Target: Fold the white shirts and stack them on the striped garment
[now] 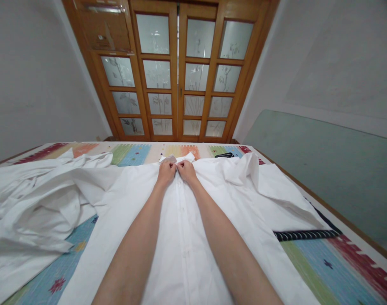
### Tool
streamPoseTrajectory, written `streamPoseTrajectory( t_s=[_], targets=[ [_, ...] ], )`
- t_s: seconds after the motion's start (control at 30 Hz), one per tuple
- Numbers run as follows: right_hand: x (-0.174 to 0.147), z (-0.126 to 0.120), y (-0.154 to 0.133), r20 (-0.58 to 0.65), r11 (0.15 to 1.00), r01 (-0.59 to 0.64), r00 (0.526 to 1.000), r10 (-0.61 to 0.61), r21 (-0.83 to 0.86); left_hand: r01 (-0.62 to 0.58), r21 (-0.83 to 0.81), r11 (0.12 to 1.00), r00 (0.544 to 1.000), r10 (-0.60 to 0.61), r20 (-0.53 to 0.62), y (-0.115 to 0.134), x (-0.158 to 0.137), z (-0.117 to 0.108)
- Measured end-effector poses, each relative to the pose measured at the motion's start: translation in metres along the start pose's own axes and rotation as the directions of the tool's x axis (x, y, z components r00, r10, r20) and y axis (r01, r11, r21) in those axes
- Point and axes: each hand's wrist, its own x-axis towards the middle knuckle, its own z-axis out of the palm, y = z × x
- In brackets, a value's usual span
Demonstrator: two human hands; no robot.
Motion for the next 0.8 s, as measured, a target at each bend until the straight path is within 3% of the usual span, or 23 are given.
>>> streamPoseTrajectory(
  t_s=[0.13, 0.33, 0.47, 0.57, 0.67, 0.8],
  targets=[
    [0.000, 0.001, -0.001, 0.010, 0.999, -0.004, 1.000, 0.005, -0.044, 0.004, 0.043, 0.999, 1.000, -0.004, 0.010, 0.003, -0.001, 0.000],
    [-0.005, 0.001, -0.005, -0.004, 0.984, 0.000, 1.000, -0.001, -0.176, 0.105, 0.230, 0.968, 0.994, -0.106, -0.011, 0.005, -0.009, -0.002],
    [-0.011, -0.003, -0.008, -0.036, 0.970, -0.002, 0.999, -0.007, -0.242, 0.107, 0.159, 0.981, 0.990, -0.091, -0.108, 0.001, -0.011, -0.003],
    [-0.014, -0.007, -0.011, -0.040, 0.962, -0.012, 0.999, 0.001, -0.274, 0.034, 0.071, 0.997, 0.985, -0.022, -0.173, 0.001, -0.012, -0.003],
    [-0.015, -0.009, -0.014, -0.033, 0.948, -0.018, 0.999, 0.008, -0.319, -0.002, 0.053, 0.999, 0.991, 0.009, -0.131, 0.002, -0.012, -0.003],
    [-0.017, -0.009, -0.018, -0.076, 0.921, -0.066, 0.996, 0.039, -0.385, 0.039, 0.091, 0.995, 0.997, -0.033, -0.068, 0.003, -0.010, -0.004]
  ],
)
